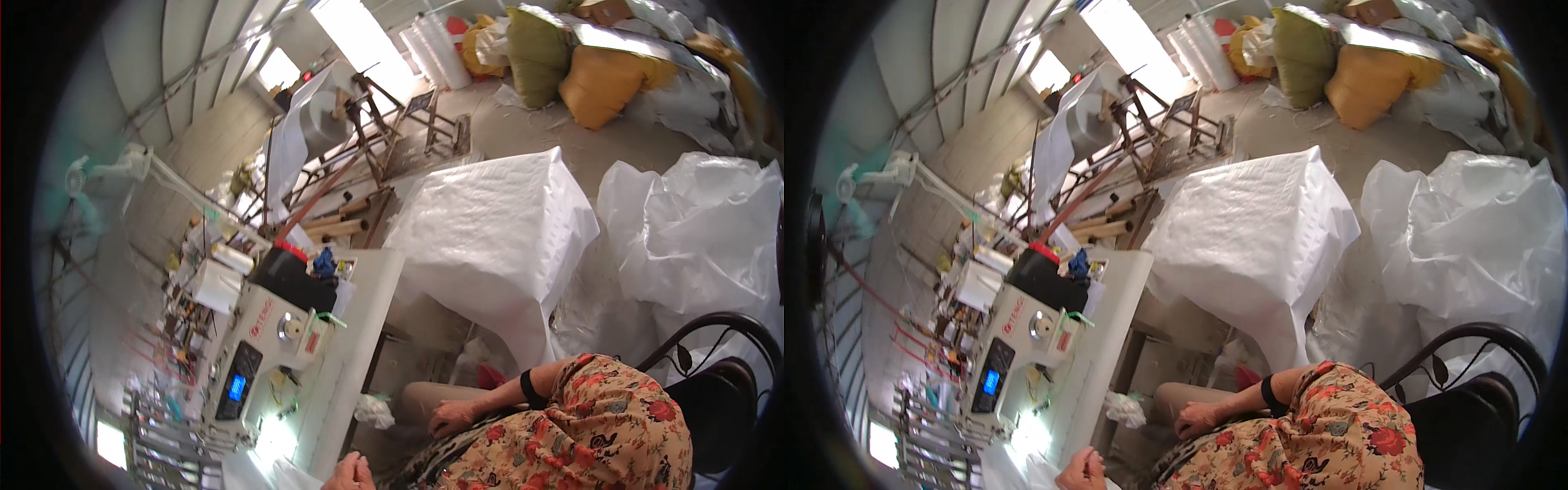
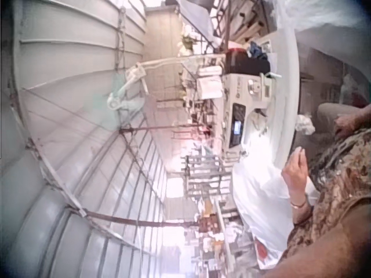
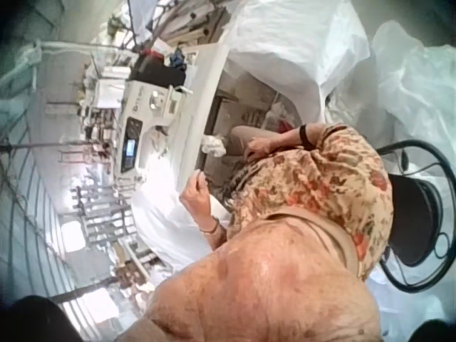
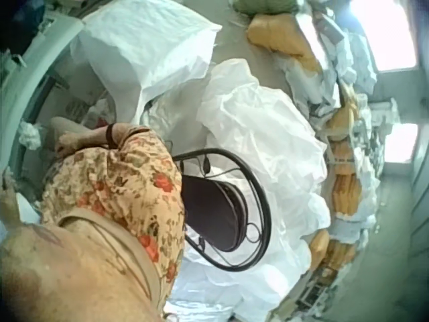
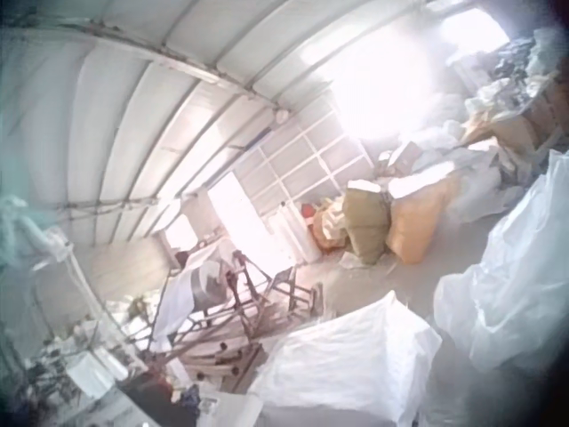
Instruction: Sewing a large white plastic sheet using an industrial sewing machine.
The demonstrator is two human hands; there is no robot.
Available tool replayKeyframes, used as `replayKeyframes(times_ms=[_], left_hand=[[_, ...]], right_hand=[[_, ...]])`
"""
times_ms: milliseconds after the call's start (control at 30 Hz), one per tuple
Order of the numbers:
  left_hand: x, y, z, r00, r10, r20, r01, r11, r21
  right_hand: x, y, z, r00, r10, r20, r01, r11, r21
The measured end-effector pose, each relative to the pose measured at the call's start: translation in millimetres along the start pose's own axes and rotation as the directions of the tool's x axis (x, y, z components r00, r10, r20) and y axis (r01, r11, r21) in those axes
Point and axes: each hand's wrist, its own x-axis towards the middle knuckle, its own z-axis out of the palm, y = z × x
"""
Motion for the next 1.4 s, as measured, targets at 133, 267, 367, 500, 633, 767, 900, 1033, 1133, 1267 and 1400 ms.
replayKeyframes(times_ms=[133, 267, 367, 500, 633, 767, 900, 1033, 1133, 1267, 1400], left_hand=[[-28.1, 5.3, -34.4, 0.956, -0.292, 0.019, 0.287, 0.947, 0.141], [-89.6, -14.6, -47.0, 0.894, -0.426, -0.137, 0.439, 0.894, 0.085], [-123.0, -7.3, -52.3, 0.762, -0.603, -0.234, 0.623, 0.782, 0.013], [-157.5, 26.4, -60.0, 0.587, -0.749, -0.307, 0.785, 0.62, -0.011], [-195.7, 42.4, -52.1, 0.448, -0.843, -0.298, 0.873, 0.484, -0.055], [-243.0, 54.9, -32.6, 0.252, -0.925, -0.283, 0.931, 0.312, -0.19], [-258.6, 51.6, -14.1, 0.167, -0.967, -0.194, 0.937, 0.217, -0.273], [-261.8, 56.1, 2.7, 0.19, -0.965, -0.179, 0.921, 0.238, -0.308], [-260.3, 56.9, 13.3, 0.193, -0.947, -0.255, 0.909, 0.27, -0.317], [-262.2, 46.3, 32.3, 0.225, -0.926, -0.303, 0.85, 0.339, -0.403], [-273.3, 47.9, 41.1, 0.261, -0.899, -0.351, 0.896, 0.361, -0.259]], right_hand=[[8.8, -25.7, -7.9, 0.995, 0.095, 0.032, -0.1, 0.977, 0.189], [42.6, -126.5, -71.5, 0.999, -0.034, -0.007, 0.035, 0.961, 0.274], [61.4, -232.0, -100.1, 0.976, -0.213, 0.037, 0.097, 0.58, 0.809], [62.7, -344.8, -115.1, 0.805, -0.561, 0.191, -0.118, 0.165, 0.979], [33.2, -377.1, -64.0, 0.772, -0.624, 0.119, -0.304, -0.197, 0.932], [25.6, -420.8, -31.4, 0.897, -0.414, 0.158, -0.397, -0.595, 0.699], [26.8, -432.3, -34.1, 0.777, -0.407, 0.48, -0.628, -0.551, 0.549], [51.4, -430.3, -13.4, 0.779, -0.465, 0.42, -0.62, -0.478, 0.622], [48.6, -422.7, -10.2, 0.396, -0.577, 0.715, -0.901, -0.095, 0.423], [48.4, -402.2, -9.7, 0.309, -0.621, 0.72, -0.813, 0.22, 0.539], [83.5, -344.9, -17.2, 0.756, -0.524, 0.392, -0.045, 0.556, 0.83]])
